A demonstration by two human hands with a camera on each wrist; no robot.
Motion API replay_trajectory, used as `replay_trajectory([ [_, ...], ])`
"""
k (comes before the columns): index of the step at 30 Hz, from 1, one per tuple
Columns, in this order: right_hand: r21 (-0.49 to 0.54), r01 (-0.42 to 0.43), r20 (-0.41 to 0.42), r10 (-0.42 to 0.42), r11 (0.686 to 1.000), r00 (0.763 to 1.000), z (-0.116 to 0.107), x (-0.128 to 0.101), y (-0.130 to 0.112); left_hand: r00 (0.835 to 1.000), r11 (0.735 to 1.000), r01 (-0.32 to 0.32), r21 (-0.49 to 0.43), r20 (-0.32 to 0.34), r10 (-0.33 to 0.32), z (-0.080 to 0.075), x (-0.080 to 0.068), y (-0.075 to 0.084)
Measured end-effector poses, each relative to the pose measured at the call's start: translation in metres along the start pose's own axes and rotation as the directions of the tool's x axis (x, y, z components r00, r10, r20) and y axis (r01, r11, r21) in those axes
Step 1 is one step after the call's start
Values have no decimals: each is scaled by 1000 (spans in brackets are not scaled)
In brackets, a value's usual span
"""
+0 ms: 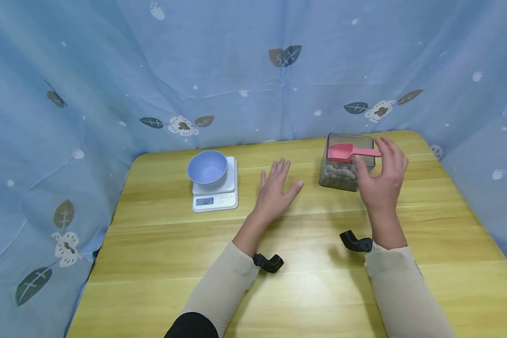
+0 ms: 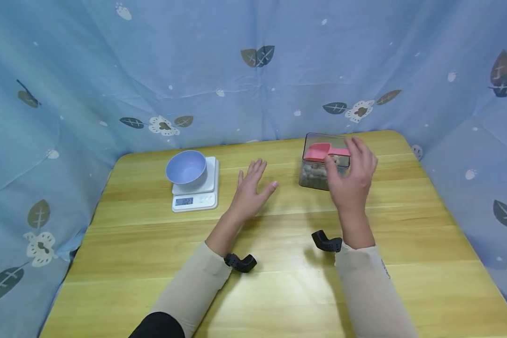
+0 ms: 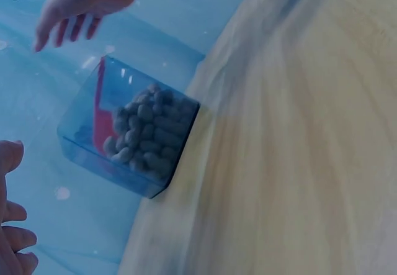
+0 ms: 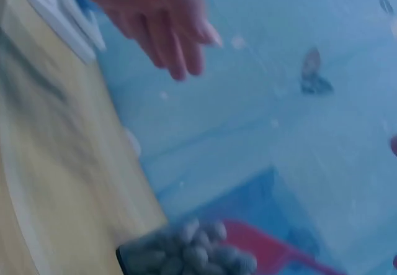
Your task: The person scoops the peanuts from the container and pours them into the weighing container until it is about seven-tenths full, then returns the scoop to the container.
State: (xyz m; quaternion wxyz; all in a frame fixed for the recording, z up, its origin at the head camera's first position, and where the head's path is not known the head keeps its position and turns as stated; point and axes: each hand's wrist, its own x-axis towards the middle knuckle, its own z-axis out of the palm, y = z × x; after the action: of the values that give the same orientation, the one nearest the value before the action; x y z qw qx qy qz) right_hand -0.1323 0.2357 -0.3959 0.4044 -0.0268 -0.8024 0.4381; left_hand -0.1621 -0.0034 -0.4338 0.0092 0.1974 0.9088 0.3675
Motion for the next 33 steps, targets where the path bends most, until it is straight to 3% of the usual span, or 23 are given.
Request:
replay_trajectory([
  [2, 75, -192, 5, 192, 979, 981, -6, 4, 11, 1000, 1000, -9, -11, 3, 9, 4, 1, 1],
  [3, 136, -289, 31, 288, 948, 957, -8, 6, 17, 1000, 1000, -12, -24, 6, 12, 6, 1, 2],
  [6, 315, -527, 163, 503, 789, 849, -8, 10, 30, 1000, 998, -19, -52, 9, 19, 9, 3, 5],
  [9, 414, -652, 273, 596, 636, 755, -4, 11, 37, 999, 997, -24, -68, 20, 25, 12, 4, 8],
  [12, 420, -694, 304, 630, 585, 715, 1, 9, 41, 999, 997, -22, -70, 33, 24, 14, 4, 9],
  [17, 437, -686, 293, 629, 581, 720, 6, 4, 45, 999, 998, -23, -56, 35, 25, 14, 4, 10],
  [21, 399, -694, 343, 605, 599, 719, 11, 0, 42, 1000, 998, -14, -54, 24, 15, 9, 2, 7],
  [28, 318, -689, 467, 525, 651, 712, 28, -16, 21, 1000, 995, 22, -93, 6, -21, -4, -4, 1],
  [33, 290, -665, 528, 465, 688, 711, 46, -33, 2, 1000, 994, 2, -111, -29, -5, -16, -10, -8],
])
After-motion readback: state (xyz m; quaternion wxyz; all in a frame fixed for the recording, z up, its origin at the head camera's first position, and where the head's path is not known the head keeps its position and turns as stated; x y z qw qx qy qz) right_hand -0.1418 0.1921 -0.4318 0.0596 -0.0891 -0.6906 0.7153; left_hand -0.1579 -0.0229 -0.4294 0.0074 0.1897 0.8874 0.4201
